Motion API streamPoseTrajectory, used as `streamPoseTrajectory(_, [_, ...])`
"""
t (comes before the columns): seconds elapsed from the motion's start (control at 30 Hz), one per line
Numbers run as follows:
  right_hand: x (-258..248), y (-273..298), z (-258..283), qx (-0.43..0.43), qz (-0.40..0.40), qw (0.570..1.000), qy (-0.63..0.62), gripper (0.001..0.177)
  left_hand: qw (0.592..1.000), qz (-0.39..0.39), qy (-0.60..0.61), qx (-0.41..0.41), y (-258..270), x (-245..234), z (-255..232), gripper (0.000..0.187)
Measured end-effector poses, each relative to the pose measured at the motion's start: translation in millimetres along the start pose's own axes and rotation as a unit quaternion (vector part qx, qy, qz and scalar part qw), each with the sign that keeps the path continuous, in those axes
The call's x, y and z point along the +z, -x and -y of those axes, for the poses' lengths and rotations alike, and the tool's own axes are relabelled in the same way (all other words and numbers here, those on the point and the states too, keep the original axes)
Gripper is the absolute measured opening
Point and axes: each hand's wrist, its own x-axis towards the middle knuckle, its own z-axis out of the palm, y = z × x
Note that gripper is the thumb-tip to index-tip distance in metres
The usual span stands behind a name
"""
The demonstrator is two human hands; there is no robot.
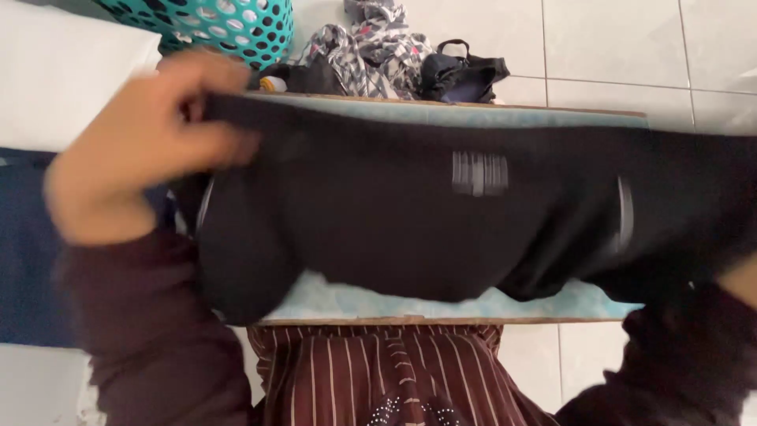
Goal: Folding a white shirt and a black shirt on a flat surface.
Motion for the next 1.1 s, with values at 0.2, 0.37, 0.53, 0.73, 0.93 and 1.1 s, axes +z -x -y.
streamPoseTrajectory(0.2, [-59.8,-112.1,-268.8,0.205,0.014,0.970,-0.130,0.024,0.905,-0.290,-0.306,0.062,-76.4,115.5,130.2,0.065])
streamPoseTrajectory(0.37, [-45.8,-103.7,-330.2,0.430,-0.025,0.889,-0.155,0.022,0.908,-0.249,-0.300,-0.154,-50.8,161.1,194.9,0.070])
streamPoseTrajectory(0.53, [-55.1,-81.6,-324.5,0.290,-0.041,0.946,-0.140,0.009,0.906,-0.235,-0.291,-0.199,-13.0,149.5,203.1,0.031])
streamPoseTrajectory(0.73, [-2.0,-65.2,-238.2,0.150,-0.087,0.970,-0.171,0.007,0.909,-0.370,-0.188,-0.044,-21.3,130.9,86.1,0.015])
streamPoseTrajectory(0.93, [120.8,4.2,-133.7,-0.154,0.058,0.927,0.336,0.035,0.966,-0.250,0.060,-0.008,-8.7,194.8,12.0,0.020])
streamPoseTrajectory(1.1, [154.4,65.5,-175.3,-0.165,0.283,0.914,0.240,0.027,0.978,-0.148,0.144,0.017,13.2,230.0,-21.9,0.025])
